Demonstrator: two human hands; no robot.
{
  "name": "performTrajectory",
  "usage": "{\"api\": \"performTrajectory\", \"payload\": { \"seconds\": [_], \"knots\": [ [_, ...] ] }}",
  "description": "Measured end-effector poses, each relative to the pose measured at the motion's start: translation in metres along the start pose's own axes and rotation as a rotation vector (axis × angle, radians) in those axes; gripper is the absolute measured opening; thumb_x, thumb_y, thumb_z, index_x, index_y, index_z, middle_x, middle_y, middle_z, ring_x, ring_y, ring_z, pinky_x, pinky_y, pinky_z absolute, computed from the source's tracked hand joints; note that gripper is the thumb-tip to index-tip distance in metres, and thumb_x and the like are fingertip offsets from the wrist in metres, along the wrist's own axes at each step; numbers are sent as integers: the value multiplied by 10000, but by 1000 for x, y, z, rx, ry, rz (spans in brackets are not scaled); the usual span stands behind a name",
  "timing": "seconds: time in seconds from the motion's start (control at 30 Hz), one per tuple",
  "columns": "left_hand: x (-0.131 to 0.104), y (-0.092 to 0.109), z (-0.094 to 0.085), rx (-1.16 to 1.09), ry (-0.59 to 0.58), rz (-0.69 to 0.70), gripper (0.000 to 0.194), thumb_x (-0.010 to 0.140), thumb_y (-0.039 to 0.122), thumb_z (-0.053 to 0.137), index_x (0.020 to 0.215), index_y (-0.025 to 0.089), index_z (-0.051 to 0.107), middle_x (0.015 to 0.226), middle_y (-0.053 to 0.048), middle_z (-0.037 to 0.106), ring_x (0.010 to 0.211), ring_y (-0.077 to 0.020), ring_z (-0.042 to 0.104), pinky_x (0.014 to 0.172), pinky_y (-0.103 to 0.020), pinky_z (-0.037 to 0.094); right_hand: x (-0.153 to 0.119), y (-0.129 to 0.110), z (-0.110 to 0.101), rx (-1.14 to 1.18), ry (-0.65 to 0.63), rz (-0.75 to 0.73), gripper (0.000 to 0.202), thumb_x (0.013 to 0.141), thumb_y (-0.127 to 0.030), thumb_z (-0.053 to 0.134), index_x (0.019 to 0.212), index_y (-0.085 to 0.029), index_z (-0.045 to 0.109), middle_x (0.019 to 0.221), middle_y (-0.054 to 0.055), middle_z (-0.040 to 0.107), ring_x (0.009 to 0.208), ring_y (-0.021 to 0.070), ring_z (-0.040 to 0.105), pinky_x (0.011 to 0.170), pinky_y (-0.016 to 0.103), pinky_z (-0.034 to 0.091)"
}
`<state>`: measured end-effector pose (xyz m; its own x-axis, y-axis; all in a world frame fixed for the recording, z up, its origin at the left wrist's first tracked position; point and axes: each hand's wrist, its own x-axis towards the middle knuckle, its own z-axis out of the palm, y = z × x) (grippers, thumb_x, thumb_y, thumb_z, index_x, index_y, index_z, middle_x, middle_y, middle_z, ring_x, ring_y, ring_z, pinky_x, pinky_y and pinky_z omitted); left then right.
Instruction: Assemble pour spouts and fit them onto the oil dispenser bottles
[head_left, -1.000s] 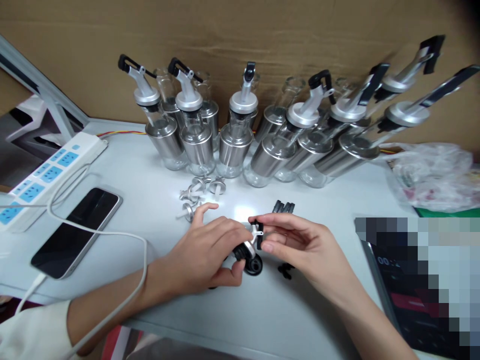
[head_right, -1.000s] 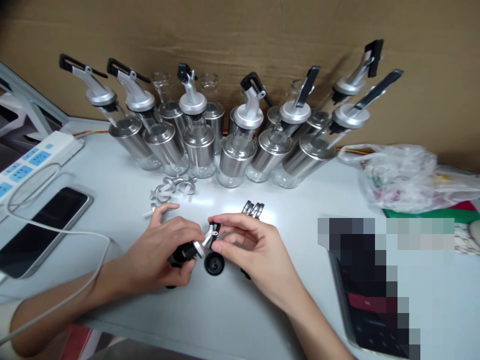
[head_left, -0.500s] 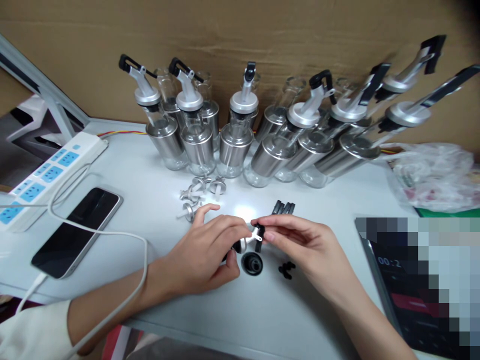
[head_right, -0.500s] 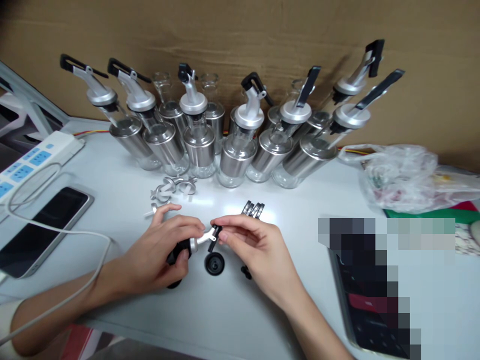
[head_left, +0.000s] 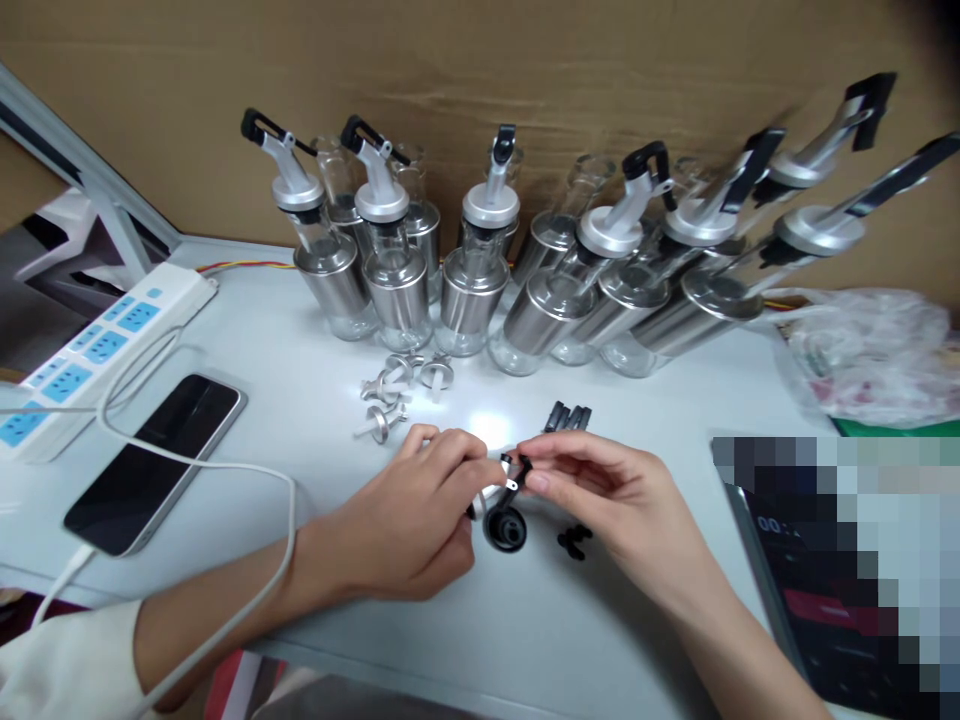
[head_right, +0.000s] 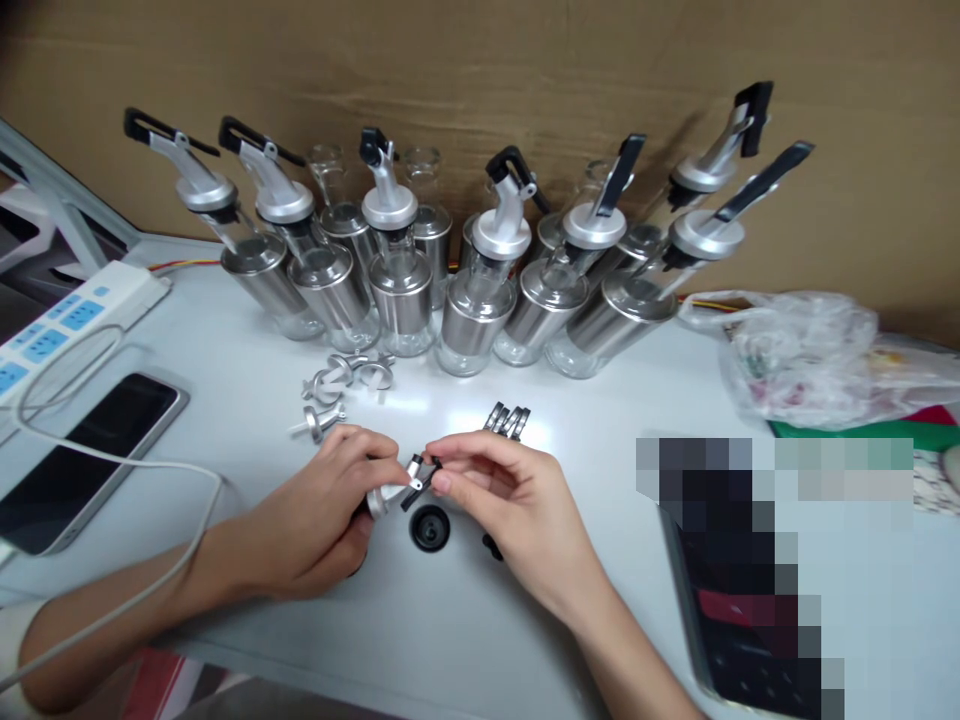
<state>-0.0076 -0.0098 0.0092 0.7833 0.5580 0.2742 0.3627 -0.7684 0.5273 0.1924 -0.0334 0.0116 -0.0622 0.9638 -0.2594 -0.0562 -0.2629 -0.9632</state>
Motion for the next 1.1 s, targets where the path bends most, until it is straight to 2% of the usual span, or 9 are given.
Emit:
{"api": "performTrajectory", "payload": {
  "seconds": [0.13, 0.33, 0.57, 0.63, 0.87, 1.1],
  "knots": [
    [1, 0, -1, -21, 28, 45, 336, 711, 79, 369, 1033, 153, 429, 915, -73, 535, 891, -208, 482, 747, -357, 375, 1, 0, 0, 6, -2, 20, 164, 640, -239, 789, 789, -201, 734, 749, 33, 749, 672, 131, 699, 651, 206, 587],
    [1, 2, 0, -20, 82, 30, 121, 826, 145, 424, 945, 168, 428, 881, -58, 539, 854, -176, 486, 748, -314, 416, 0, 1, -2, -29, -45, 27, 150, 660, -288, 776, 765, -192, 730, 756, 47, 742, 682, 153, 696, 653, 245, 590],
    [2, 0, 0, -35, 140, 23, 193, 829, 59, 352, 968, 173, 422, 904, -46, 557, 845, -140, 509, 750, -270, 430, -1, 0, -3, -94, -58, 8, 135, 693, -294, 745, 777, -190, 729, 730, 37, 725, 651, 135, 665, 637, 232, 567],
    [2, 0, 1, -48, 127, 22, 185, 837, 66, 353, 968, 171, 430, 888, -37, 572, 823, -137, 515, 750, -275, 425, -1, 0, -2, -87, -64, 10, 145, 689, -297, 750, 785, -191, 727, 724, 32, 719, 642, 125, 656, 638, 224, 561],
    [1, -2, 8, -54, -53, 21, 107, 912, 214, 416, 867, 168, 501, 844, -39, 585, 783, -155, 511, 716, -293, 406, -1, -2, 0, -97, -79, 29, 196, 680, -356, 746, 765, -182, 722, 674, 35, 695, 605, 132, 638, 601, 240, 552],
    [-1, -4, 9, 33, -23, 64, 131, 945, 276, 456, 876, 169, 484, 804, -8, 567, 743, -141, 496, 742, -287, 371, -1, -3, 0, -161, -155, -5, 127, 751, -309, 683, 779, -192, 723, 660, 20, 672, 615, 124, 611, 603, 234, 519]
  ]
}}
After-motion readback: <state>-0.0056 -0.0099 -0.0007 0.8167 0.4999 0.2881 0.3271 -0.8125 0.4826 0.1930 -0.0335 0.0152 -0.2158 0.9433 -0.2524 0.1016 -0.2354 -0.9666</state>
